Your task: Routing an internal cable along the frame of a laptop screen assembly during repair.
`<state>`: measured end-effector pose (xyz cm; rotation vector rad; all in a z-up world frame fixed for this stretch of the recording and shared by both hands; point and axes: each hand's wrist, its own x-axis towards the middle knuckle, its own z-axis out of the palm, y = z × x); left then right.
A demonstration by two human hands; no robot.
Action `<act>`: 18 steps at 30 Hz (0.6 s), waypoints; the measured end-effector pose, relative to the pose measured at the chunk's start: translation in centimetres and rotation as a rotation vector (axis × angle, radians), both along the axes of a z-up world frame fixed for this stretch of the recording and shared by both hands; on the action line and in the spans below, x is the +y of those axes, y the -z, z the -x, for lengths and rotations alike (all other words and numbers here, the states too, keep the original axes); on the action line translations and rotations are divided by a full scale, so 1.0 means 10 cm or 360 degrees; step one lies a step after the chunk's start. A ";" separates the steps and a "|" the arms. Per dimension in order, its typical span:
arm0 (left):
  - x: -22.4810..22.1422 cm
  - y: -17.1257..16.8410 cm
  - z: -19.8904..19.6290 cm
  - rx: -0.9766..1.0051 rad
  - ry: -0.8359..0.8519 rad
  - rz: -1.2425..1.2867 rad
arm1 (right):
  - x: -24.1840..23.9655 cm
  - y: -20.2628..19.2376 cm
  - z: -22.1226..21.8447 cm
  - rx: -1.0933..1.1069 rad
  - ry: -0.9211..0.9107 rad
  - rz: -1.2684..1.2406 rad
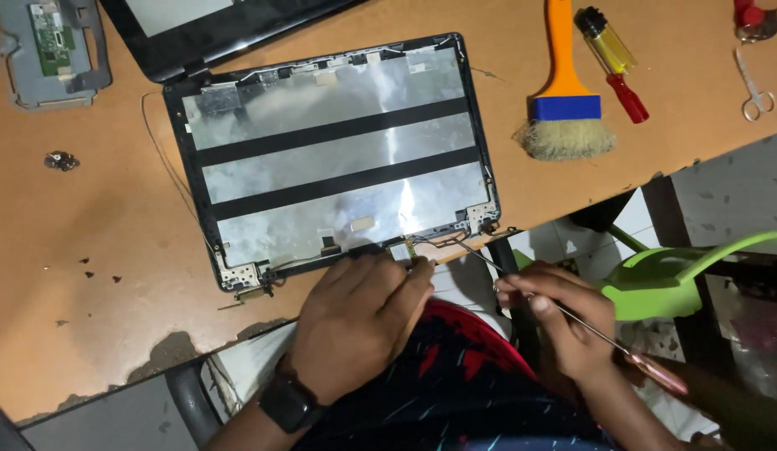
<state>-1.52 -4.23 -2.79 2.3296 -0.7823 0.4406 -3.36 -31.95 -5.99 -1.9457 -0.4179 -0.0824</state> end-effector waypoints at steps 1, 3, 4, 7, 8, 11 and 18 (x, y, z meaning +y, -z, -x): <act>-0.03 0.02 -0.01 -0.0033 -0.0088 -0.0098 | 0.01 0.07 0.02 0.0134 0.0002 -0.0242; -0.07 0.04 -0.02 -0.0067 -0.0178 -0.0204 | 0.00 0.20 0.04 0.0268 0.0001 -0.0491; -0.09 0.04 -0.03 -0.0095 -0.0197 -0.0192 | -0.02 0.26 0.05 0.0400 0.0016 -0.0620; -0.14 0.04 -0.04 -0.0127 -0.0215 -0.0187 | -0.04 0.36 0.07 0.0563 0.0006 -0.0900; -0.15 0.04 -0.05 -0.0137 -0.0216 -0.0187 | -0.03 0.38 0.07 0.0586 -0.0023 -0.1045; -0.23 -0.01 -0.07 -0.0147 -0.0271 -0.0172 | -0.03 0.39 0.07 0.0616 0.0021 -0.1079; -0.34 0.03 -0.07 -0.0127 -0.0360 -0.0073 | -0.06 0.30 0.04 0.0538 -0.0053 -0.0960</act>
